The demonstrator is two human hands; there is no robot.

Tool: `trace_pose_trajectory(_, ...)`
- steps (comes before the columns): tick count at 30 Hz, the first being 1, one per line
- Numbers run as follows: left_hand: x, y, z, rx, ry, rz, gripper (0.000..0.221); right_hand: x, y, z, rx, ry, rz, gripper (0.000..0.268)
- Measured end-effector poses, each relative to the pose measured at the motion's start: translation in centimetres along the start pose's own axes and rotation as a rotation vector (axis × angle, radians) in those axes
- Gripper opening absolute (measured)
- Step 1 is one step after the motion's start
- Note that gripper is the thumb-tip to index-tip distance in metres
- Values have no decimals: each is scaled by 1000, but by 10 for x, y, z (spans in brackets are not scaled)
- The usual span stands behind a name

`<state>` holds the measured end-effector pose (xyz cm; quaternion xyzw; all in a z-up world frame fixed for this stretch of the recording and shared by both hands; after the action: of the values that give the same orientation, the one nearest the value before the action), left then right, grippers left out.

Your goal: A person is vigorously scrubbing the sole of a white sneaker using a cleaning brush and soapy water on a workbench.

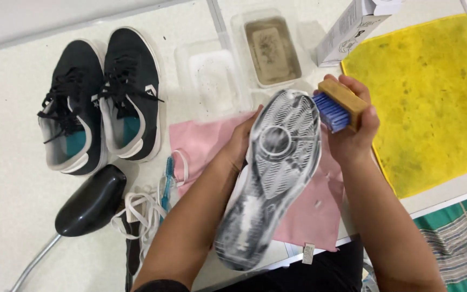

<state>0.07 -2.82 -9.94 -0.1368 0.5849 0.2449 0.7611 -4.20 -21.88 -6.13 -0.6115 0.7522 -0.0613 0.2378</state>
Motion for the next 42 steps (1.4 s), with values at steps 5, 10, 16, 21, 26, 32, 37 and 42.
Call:
trace_pose_trajectory(5,3,-9,2,36,-40,7,47,-24,3,-23,185,146,-28,88)
trace_pose_trajectory(10,7,-15,-4,76,-56,5,48,-41,4,-33,361,280,-100,89)
trace_pose_trajectory(16,18,-17,-1,79,-71,11,50,-69,25,-47,466,568,-178,91)
trace_pose_trajectory(21,20,-21,3,87,-87,13,51,-83,70,-66,451,785,-94,61)
trace_pose_trajectory(26,15,-23,1,97,-93,21,52,-100,123,-59,457,598,-303,31)
trace_pose_trajectory(32,15,-23,4,95,-100,34,54,-112,174,-74,530,820,-531,29)
trace_pose_trajectory(37,18,-18,11,78,-101,49,55,-100,153,-93,-112,177,-272,67)
trace_pose_trajectory(42,4,-15,16,125,-182,167,62,-53,105,-77,264,1370,60,36)
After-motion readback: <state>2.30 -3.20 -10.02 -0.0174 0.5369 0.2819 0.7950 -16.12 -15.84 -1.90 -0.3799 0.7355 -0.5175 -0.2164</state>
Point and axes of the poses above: each hand's wrist, its own y-axis away from the middle knuckle, its own x-axis out of the back of the hand, z = x × y, the point moved 2 cm from there along -y, towards the middle knuckle, and after that the axes turned 12 degrees about -z, right-handed, at the moved point
